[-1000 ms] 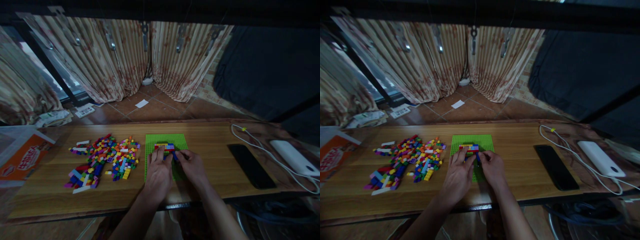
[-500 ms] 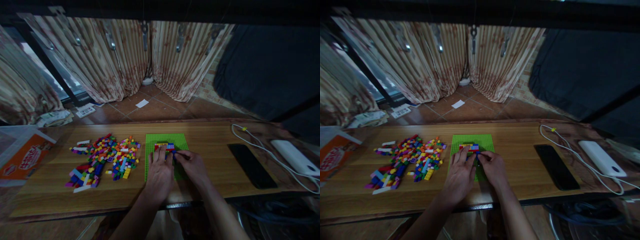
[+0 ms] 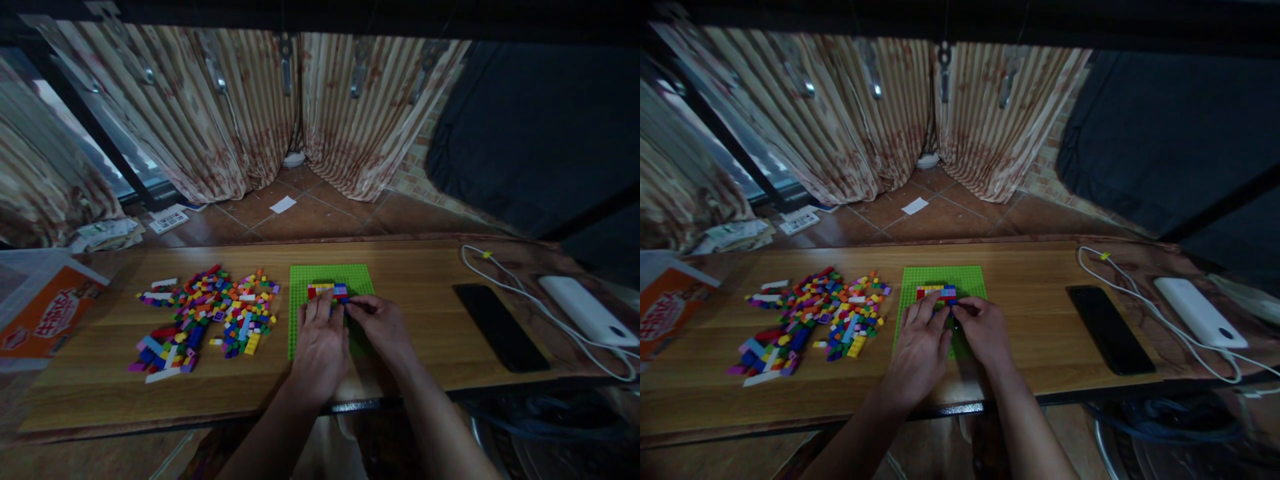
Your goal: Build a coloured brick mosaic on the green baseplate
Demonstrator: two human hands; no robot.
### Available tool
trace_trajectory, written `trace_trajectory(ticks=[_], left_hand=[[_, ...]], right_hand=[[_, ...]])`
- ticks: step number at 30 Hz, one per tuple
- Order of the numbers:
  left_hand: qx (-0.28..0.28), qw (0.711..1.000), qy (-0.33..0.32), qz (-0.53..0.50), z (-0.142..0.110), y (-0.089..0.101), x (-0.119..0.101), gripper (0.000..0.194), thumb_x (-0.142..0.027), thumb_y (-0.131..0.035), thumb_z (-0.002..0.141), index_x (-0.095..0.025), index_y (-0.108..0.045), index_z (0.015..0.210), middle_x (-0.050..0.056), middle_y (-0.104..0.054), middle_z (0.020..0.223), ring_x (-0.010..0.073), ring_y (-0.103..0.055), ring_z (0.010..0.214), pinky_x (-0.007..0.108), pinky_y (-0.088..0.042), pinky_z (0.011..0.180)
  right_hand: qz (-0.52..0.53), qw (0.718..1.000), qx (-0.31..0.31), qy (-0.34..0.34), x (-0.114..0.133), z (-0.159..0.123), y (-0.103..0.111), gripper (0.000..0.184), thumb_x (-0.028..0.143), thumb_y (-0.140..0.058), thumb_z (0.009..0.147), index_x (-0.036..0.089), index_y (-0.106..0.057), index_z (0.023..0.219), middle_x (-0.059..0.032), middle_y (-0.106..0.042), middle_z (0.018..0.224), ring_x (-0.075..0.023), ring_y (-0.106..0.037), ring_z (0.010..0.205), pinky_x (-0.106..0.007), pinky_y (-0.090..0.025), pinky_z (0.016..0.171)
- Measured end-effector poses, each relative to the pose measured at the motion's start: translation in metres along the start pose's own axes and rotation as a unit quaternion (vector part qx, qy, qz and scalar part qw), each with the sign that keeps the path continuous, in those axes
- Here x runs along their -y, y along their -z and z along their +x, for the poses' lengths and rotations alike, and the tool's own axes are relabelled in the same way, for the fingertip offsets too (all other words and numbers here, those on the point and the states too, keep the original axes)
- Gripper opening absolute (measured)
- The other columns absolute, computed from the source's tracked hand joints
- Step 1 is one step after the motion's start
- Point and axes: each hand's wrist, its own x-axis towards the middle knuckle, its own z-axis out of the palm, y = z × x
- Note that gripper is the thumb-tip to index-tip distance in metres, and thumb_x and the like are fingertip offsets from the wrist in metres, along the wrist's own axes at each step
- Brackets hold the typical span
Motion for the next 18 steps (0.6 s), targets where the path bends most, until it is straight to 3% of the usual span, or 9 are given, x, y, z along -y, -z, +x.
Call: trace_trajectory(ticks=[5, 10, 18], left_hand=[[-0.005, 1.000, 0.000, -0.017, -0.0024, -0.0004, -0.0038, 0.031, -0.020, -0.048, 0.087, -0.013, -0.060, 0.115, 0.015, -0.050, 0.136, 0.0306, -0.044, 0.124, 0.050, -0.039, 0.103], [-0.002, 1.000, 0.000, -0.029, -0.0034, -0.0014, -0.0070, 0.032, -0.020, -0.049, 0.087, -0.012, -0.059, 0.116, 0.016, -0.048, 0.138, 0.0314, -0.044, 0.125, 0.052, -0.038, 0.104], [0.016, 0.999, 0.010, -0.043, -0.0041, -0.0012, -0.0089, 0.032, -0.020, -0.050, 0.086, -0.010, -0.058, 0.116, 0.017, -0.046, 0.140, 0.0317, -0.042, 0.127, 0.053, -0.035, 0.105]], right_hand=[[0.043, 0.999, -0.001, -0.012, 0.0001, 0.0018, -0.0003, 0.026, 0.038, -0.072, 0.066, 0.019, -0.075, 0.082, -0.0052, -0.075, 0.078, -0.0198, -0.066, 0.071, -0.032, -0.048, 0.069], [0.103, 0.993, 0.005, -0.050, 0.0048, 0.0034, -0.0001, 0.028, 0.036, -0.077, 0.057, 0.017, -0.075, 0.078, -0.0028, -0.072, 0.068, -0.0159, -0.061, 0.060, -0.029, -0.045, 0.060], [0.102, 0.992, 0.001, -0.070, 0.0088, 0.0028, -0.0001, 0.026, 0.035, -0.076, 0.056, 0.017, -0.075, 0.075, -0.0010, -0.068, 0.060, -0.0126, -0.054, 0.051, -0.026, -0.039, 0.050]])
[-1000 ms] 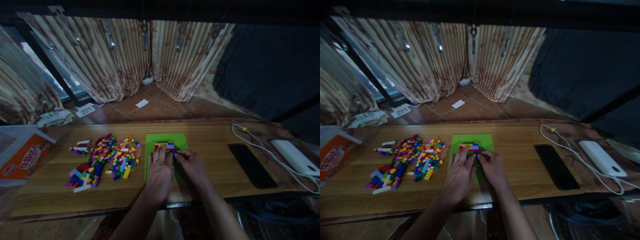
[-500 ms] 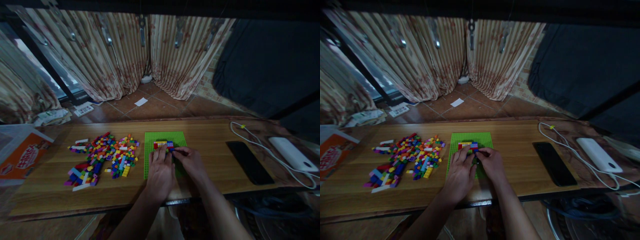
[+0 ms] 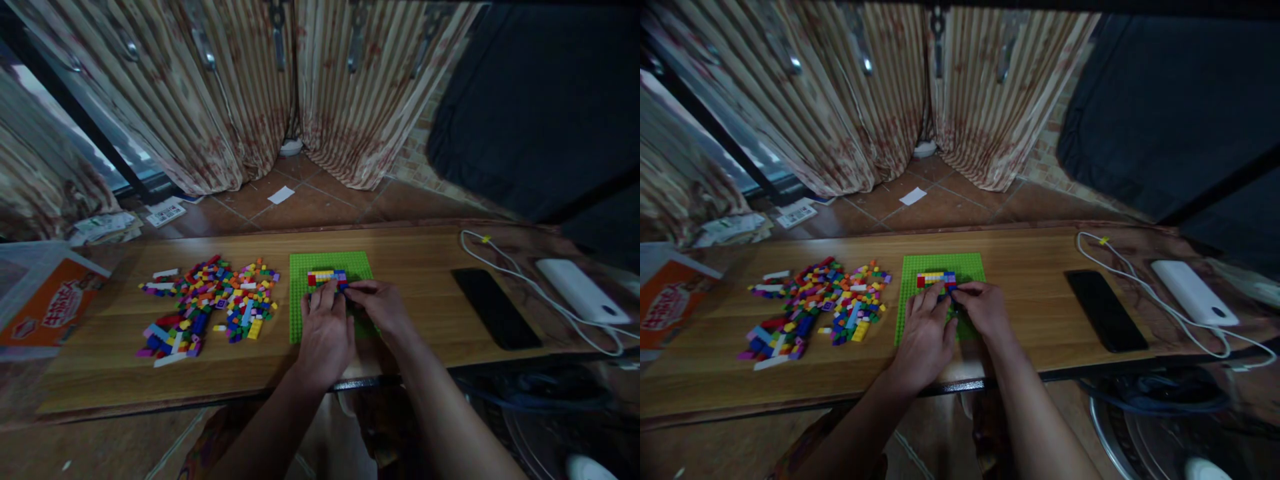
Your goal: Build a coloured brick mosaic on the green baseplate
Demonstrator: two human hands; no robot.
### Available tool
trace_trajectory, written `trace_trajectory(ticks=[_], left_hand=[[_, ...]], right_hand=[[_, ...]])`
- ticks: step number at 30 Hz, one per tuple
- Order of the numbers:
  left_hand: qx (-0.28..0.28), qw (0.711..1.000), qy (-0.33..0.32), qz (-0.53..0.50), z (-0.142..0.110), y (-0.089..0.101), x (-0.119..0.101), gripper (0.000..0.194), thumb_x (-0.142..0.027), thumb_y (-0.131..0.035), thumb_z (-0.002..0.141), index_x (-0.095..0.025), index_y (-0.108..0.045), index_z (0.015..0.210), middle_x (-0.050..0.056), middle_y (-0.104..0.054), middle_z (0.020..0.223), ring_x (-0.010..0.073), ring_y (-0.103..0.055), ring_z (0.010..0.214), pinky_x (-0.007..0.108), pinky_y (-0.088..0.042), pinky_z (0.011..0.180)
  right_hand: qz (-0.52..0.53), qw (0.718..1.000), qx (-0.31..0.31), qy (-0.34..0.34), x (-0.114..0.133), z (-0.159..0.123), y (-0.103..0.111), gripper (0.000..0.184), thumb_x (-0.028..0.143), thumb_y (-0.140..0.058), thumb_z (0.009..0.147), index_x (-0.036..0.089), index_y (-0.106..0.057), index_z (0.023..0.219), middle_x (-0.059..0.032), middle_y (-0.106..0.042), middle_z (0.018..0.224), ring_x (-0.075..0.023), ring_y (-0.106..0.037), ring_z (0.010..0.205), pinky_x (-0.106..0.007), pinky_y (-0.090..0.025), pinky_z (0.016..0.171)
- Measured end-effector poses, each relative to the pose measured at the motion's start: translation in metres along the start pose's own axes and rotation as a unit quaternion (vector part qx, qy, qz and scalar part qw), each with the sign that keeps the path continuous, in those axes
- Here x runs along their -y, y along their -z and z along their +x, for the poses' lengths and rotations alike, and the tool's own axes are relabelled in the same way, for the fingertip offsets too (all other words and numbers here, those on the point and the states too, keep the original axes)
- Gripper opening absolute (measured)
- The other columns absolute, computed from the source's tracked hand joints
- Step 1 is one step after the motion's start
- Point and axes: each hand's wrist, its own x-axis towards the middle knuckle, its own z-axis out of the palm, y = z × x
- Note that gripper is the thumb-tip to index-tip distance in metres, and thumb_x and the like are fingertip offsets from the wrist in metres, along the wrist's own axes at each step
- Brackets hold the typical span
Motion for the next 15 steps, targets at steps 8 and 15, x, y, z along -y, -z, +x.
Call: trace_trajectory(ticks=[8, 15], left_hand=[[-0.008, 1.000, -0.008, -0.002, -0.001, -0.003, 0.002, 0.033, -0.019, -0.051, 0.086, -0.013, -0.058, 0.117, 0.016, -0.047, 0.140, 0.0318, -0.043, 0.127, 0.053, -0.036, 0.105], [-0.079, 0.994, 0.018, -0.072, 0.006, 0.014, 0.017, 0.025, -0.020, -0.050, 0.088, -0.017, -0.064, 0.109, 0.011, -0.057, 0.129, 0.0259, -0.052, 0.119, 0.045, -0.043, 0.103]], right_hand=[[-0.013, 1.000, 0.014, 0.018, -0.005, 0.002, 0.002, 0.026, 0.037, -0.076, 0.058, 0.017, -0.074, 0.076, -0.0004, -0.068, 0.060, -0.0114, -0.054, 0.050, -0.024, -0.041, 0.049], [0.047, 0.998, -0.041, -0.020, 0.001, 0.001, 0.006, 0.038, 0.053, -0.073, 0.061, 0.017, -0.068, 0.070, -0.0030, -0.068, 0.064, -0.0101, -0.052, 0.048, -0.022, -0.040, 0.043]])
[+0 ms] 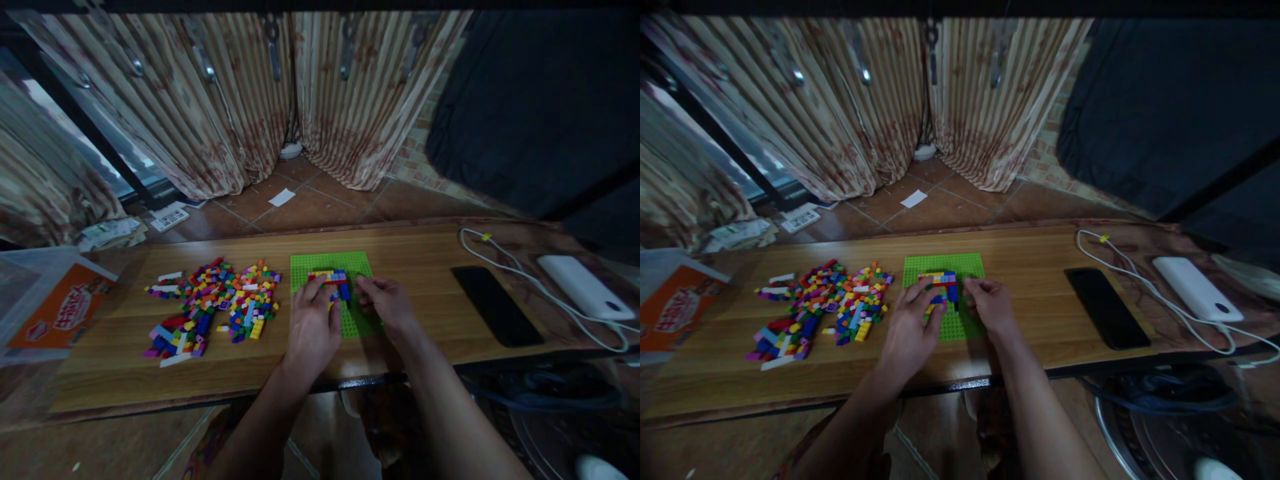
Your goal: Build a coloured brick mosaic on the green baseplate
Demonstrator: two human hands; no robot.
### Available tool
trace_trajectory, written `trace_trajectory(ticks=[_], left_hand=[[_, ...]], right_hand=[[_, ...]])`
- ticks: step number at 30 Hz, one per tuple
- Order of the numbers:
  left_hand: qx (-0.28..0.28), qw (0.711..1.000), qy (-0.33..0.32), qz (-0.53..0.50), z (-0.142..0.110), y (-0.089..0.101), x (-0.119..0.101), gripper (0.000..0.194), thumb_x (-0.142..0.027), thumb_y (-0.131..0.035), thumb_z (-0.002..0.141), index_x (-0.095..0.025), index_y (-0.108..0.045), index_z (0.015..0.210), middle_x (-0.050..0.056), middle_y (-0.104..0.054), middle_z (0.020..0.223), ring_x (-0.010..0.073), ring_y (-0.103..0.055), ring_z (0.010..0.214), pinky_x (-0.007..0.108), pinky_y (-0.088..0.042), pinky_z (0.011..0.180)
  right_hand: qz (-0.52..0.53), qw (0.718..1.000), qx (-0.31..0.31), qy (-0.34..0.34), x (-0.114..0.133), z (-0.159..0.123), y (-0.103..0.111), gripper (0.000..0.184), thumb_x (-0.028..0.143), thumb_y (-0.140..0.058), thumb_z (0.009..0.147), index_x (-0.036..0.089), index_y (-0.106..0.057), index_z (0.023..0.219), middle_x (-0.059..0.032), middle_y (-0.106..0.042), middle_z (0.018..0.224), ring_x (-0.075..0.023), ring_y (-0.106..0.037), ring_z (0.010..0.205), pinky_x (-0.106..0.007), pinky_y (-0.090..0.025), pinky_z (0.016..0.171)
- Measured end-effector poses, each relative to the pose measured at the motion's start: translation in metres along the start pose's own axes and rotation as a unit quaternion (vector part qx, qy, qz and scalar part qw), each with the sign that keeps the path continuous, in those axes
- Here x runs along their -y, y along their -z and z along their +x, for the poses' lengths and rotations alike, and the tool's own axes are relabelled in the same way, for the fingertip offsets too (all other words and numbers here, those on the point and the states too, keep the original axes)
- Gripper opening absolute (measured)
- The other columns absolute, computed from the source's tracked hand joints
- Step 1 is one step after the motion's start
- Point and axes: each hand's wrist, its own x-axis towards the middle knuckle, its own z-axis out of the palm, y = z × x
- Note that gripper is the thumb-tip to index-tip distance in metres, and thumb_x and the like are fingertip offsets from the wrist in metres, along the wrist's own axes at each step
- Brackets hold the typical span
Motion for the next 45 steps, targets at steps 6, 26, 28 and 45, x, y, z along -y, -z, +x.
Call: trace_trajectory(ticks=[6, 26, 28, 45], left_hand=[[-0.115, 0.982, 0.072, -0.128, 0.014, 0.026, 0.030, 0.022, -0.022, -0.054, 0.087, -0.017, -0.068, 0.102, 0.009, -0.065, 0.115, 0.0210, -0.059, 0.110, 0.039, -0.044, 0.102], [-0.343, 0.719, 0.311, -0.518, 0.012, 0.104, 0.083, 0.018, -0.023, -0.072, 0.062, -0.015, -0.067, 0.077, 0.001, -0.066, 0.082, 0.0073, -0.059, 0.070, 0.017, -0.045, 0.065], [-0.336, 0.713, 0.312, -0.530, 0.010, 0.107, 0.083, 0.018, -0.023, -0.073, 0.062, -0.014, -0.067, 0.077, 0.001, -0.065, 0.081, 0.0067, -0.058, 0.068, 0.016, -0.045, 0.064], [-0.428, 0.634, 0.296, -0.572, -0.003, 0.134, 0.112, 0.013, -0.017, -0.071, 0.059, -0.012, -0.067, 0.070, -0.001, -0.063, 0.072, 0.0039, -0.053, 0.060, 0.015, -0.042, 0.058]], right_hand=[[0.030, 0.993, -0.088, 0.079, 0.008, -0.003, -0.006, 0.039, 0.054, -0.073, 0.063, 0.016, -0.064, 0.067, -0.0008, -0.063, 0.060, -0.0083, -0.047, 0.045, -0.021, -0.038, 0.042], [-0.253, 0.876, 0.211, 0.352, -0.015, -0.079, -0.087, 0.017, 0.024, -0.050, 0.091, 0.023, -0.067, 0.088, -0.0028, -0.068, 0.083, -0.0160, -0.064, 0.075, -0.027, -0.047, 0.069], [-0.265, 0.874, 0.217, 0.344, -0.019, -0.079, -0.092, 0.017, 0.023, -0.049, 0.091, 0.023, -0.067, 0.090, -0.0031, -0.068, 0.084, -0.0165, -0.064, 0.076, -0.028, -0.047, 0.070], [-0.301, 0.812, 0.199, 0.458, -0.037, -0.097, -0.141, 0.020, 0.023, -0.056, 0.088, 0.022, -0.070, 0.102, -0.0079, -0.062, 0.108, -0.0220, -0.059, 0.097, -0.036, -0.052, 0.084]])
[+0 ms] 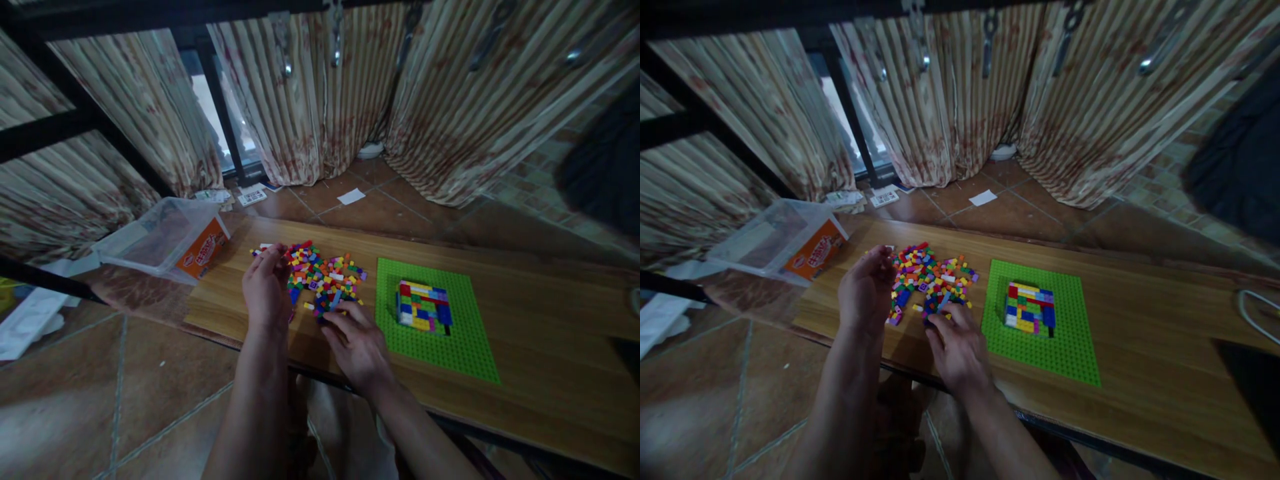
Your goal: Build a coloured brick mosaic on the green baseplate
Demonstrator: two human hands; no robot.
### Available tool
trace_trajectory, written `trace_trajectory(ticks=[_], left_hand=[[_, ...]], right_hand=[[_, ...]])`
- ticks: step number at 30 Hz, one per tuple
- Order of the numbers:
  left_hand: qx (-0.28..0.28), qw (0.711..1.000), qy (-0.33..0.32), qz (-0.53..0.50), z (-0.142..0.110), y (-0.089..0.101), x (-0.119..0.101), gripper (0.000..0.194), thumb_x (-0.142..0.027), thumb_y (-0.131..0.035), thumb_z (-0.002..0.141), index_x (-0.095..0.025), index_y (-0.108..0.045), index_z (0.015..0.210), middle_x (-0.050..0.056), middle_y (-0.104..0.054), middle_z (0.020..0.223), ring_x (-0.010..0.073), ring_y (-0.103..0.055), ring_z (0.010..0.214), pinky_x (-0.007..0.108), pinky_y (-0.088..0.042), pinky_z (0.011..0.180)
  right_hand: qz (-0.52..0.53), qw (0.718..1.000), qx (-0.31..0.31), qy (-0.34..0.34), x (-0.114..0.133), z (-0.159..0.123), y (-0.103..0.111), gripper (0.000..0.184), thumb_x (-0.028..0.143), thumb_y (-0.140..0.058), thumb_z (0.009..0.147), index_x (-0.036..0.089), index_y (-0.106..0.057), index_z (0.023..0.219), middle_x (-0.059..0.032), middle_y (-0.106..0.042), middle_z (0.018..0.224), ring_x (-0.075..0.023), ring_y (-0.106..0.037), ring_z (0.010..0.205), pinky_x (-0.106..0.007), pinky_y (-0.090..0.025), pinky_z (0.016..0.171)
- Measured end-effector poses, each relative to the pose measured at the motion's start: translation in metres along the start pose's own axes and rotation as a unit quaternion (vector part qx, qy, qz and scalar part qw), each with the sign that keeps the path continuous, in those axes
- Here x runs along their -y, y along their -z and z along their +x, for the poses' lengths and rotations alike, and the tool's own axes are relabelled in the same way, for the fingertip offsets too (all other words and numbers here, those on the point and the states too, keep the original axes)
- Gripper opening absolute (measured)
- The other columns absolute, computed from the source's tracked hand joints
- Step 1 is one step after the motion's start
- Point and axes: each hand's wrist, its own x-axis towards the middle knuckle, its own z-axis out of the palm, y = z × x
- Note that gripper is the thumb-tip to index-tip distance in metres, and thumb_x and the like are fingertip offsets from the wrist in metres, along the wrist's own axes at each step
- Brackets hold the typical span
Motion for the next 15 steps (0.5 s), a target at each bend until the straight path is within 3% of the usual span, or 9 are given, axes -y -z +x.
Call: trace_trajectory(ticks=[5, 10, 15], left_hand=[[-0.045, 0.999, -0.018, -0.023, 0.008, 0.010, -0.015, 0.009, -0.013, -0.068, 0.060, -0.012, -0.066, 0.069, -0.001, -0.061, 0.069, 0.0026, -0.051, 0.057, 0.013, -0.041, 0.055], [-0.061, 0.998, -0.009, -0.034, 0.010, 0.014, -0.021, 0.008, -0.012, -0.066, 0.060, -0.011, -0.067, 0.069, -0.001, -0.062, 0.069, 0.0027, -0.050, 0.057, 0.013, -0.042, 0.054], [-0.033, 0.999, 0.021, -0.032, 0.006, 0.010, -0.017, 0.011, -0.012, -0.068, 0.059, -0.011, -0.068, 0.070, 0.000, -0.063, 0.072, 0.0032, -0.051, 0.059, 0.012, -0.041, 0.054]], right_hand=[[-0.018, 0.999, -0.017, -0.028, 0.002, 0.009, 0.000, 0.018, 0.022, -0.057, 0.088, 0.022, -0.069, 0.101, -0.0073, -0.062, 0.107, -0.0232, -0.058, 0.098, -0.037, -0.051, 0.085], [-0.054, 0.994, -0.054, -0.084, -0.013, 0.019, 0.014, 0.025, 0.026, -0.060, 0.086, 0.020, -0.067, 0.109, -0.0085, -0.063, 0.111, -0.0260, -0.056, 0.104, -0.042, -0.048, 0.091], [-0.039, 0.998, -0.010, -0.045, -0.017, 0.025, 0.017, 0.040, 0.027, -0.061, 0.084, 0.021, -0.059, 0.123, -0.0076, -0.060, 0.126, -0.0269, -0.050, 0.114, -0.045, -0.044, 0.098]])
